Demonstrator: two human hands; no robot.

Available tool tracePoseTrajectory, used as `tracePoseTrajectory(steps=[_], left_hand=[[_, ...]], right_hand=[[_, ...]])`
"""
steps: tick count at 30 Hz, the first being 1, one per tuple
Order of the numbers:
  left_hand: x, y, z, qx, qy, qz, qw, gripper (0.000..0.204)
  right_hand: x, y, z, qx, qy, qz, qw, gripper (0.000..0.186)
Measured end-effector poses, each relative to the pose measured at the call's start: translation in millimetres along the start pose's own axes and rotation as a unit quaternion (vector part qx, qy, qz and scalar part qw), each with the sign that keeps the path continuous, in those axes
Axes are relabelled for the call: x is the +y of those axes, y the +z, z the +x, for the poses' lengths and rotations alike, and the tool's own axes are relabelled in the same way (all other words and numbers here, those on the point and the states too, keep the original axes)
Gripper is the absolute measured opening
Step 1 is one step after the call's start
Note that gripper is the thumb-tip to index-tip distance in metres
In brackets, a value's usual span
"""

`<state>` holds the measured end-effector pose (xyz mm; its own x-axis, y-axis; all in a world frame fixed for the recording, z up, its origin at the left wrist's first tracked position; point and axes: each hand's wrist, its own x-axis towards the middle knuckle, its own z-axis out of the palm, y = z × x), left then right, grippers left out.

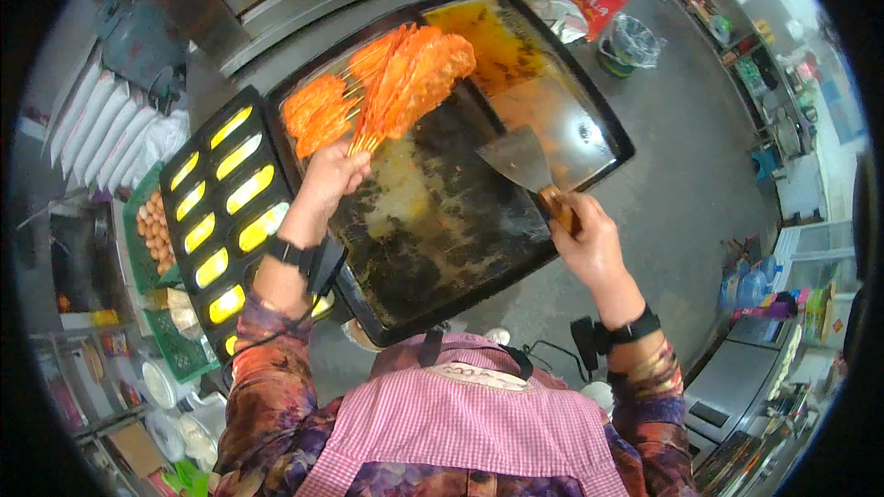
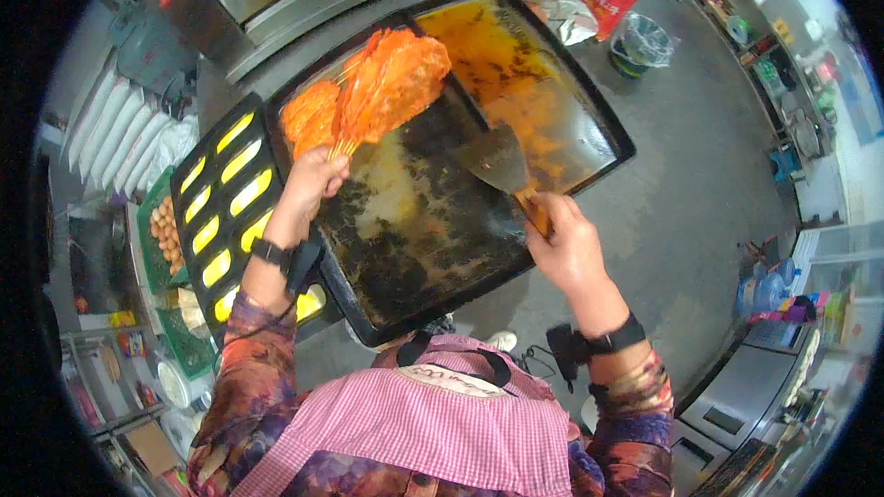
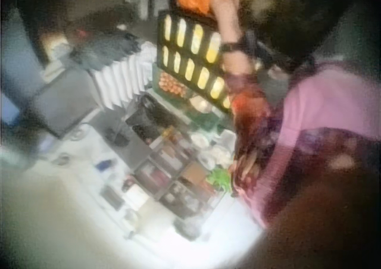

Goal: The person grills skewered orange food on a flat griddle, flips and moves the skewers with a spatula, then transfers them to a tray. The person also scrapes and wipes the griddle surface with a scraper and a paper towel.

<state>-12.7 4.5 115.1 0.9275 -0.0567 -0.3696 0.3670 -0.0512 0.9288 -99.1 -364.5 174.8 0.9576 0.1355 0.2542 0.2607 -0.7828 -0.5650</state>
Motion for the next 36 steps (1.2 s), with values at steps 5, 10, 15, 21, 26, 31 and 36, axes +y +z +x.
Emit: tracePoseTrajectory(steps=[5, 10, 15, 21, 26, 31, 36], left_hand=[[27.9, 59.8, -65.9, -0.07, -0.013, -0.024, 0.997, 0.009], [44.2, 152.5, -130.6, -0.153, 0.036, 0.009, 0.988, 0.004], [48.0, 281.9, -185.3, -0.232, 0.04, 0.094, 0.967, 0.002], [29.6, 453.7, -251.3, -0.425, 0.04, 0.081, 0.901, 0.008], [28.5, 592.6, -293.3, -0.521, 0.042, 0.115, 0.845, 0.01], [23.4, 736.8, -336.2, -0.612, 0.052, 0.171, 0.771, 0.011], [29.1, 872.6, -390.6, -0.678, 0.095, 0.243, 0.687, 0.012]], right_hand=[[16.0, -80.6, -90.7, 0.057, 0.108, 0.007, 0.992, 0.033], [33.1, -153.6, -206.2, 0.155, 0.194, -0.012, 0.969, 0.033], [45.5, -223.1, -351.7, 0.226, 0.3, 0.012, 0.927, 0.032], [43.7, -294.4, -509.0, 0.327, 0.367, -0.071, 0.868, 0.033], [52.6, -321.4, -597.9, 0.424, 0.411, -0.109, 0.8, 0.033], [57.6, -346.7, -664.0, 0.508, 0.46, -0.16, 0.71, 0.032], [44.8, -357.1, -704.1, 0.563, 0.535, -0.219, 0.591, 0.032]])
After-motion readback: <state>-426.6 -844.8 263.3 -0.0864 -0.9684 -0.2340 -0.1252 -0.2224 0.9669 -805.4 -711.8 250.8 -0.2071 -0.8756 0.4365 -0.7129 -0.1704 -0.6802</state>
